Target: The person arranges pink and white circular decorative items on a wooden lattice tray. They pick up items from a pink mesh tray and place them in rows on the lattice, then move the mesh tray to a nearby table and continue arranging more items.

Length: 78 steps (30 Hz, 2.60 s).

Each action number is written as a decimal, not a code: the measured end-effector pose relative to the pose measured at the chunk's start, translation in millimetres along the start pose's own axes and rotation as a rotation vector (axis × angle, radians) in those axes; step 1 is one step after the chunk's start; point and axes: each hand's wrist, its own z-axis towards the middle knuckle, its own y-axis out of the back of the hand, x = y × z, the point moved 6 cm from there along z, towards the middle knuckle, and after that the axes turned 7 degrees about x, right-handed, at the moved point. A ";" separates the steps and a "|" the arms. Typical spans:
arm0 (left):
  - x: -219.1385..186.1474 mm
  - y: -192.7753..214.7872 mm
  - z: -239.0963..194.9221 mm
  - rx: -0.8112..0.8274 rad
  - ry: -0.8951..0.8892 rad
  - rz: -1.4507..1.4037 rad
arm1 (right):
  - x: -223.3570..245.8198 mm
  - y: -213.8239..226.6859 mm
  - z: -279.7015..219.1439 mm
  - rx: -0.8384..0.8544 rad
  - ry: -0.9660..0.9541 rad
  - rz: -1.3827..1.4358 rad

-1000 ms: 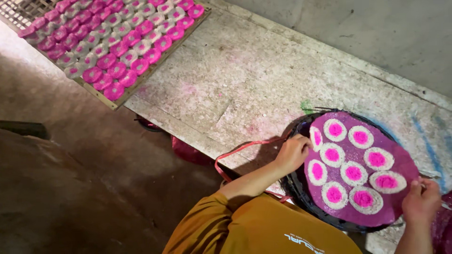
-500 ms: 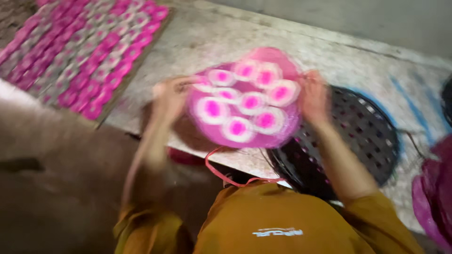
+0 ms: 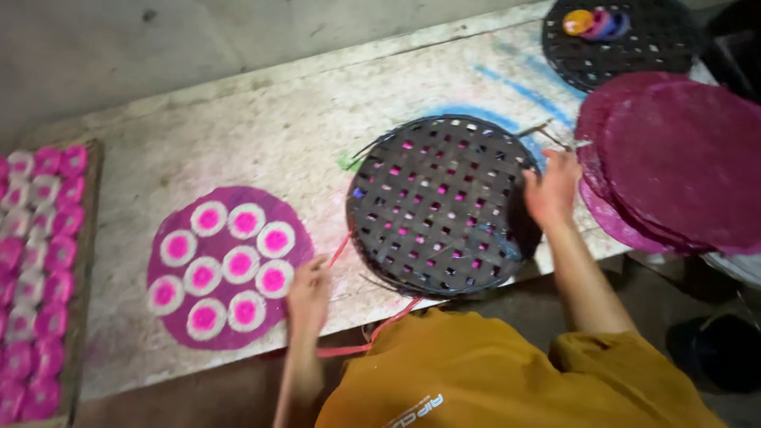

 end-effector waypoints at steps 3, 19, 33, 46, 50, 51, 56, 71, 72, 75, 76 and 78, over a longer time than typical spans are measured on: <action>-16.9 -71.6 32.3 0.176 0.081 -0.171 | -84.2 -22.2 -38.4 0.362 -0.392 0.255; -136.7 -104.8 47.2 0.248 0.261 -0.852 | -110.5 -8.9 -59.6 0.176 -0.755 1.404; -123.7 -101.0 50.4 -0.221 0.106 0.371 | -233.8 161.8 13.8 0.028 -0.419 0.949; -41.5 -119.8 51.3 -0.165 0.107 -0.102 | -202.1 -23.5 85.8 -0.206 -0.618 1.569; -26.1 -119.5 43.0 -0.158 0.184 -0.140 | -175.7 -125.4 127.3 -0.268 -0.764 1.469; -28.0 -118.5 41.0 -0.155 0.162 -0.214 | -169.7 -134.2 131.5 -0.290 -0.749 1.426; -68.5 -88.9 27.4 -0.290 0.040 0.096 | -156.2 -113.3 102.5 -0.273 -0.638 0.563; -123.4 -68.5 86.3 -0.257 -0.220 0.219 | 84.2 -9.8 5.2 0.803 0.220 0.420; -128.0 -69.1 70.2 -0.265 -0.264 0.173 | 107.2 -1.7 -29.2 1.019 0.394 0.501; -144.9 -77.9 36.9 -0.133 -0.223 0.133 | 155.8 27.9 -93.7 1.115 0.713 0.642; -154.9 -80.5 27.0 -0.108 -0.241 0.141 | 163.5 29.6 -105.9 1.118 0.749 0.546; -172.1 -87.2 17.9 -0.037 -0.210 0.110 | 169.0 29.8 -110.7 1.097 0.733 0.475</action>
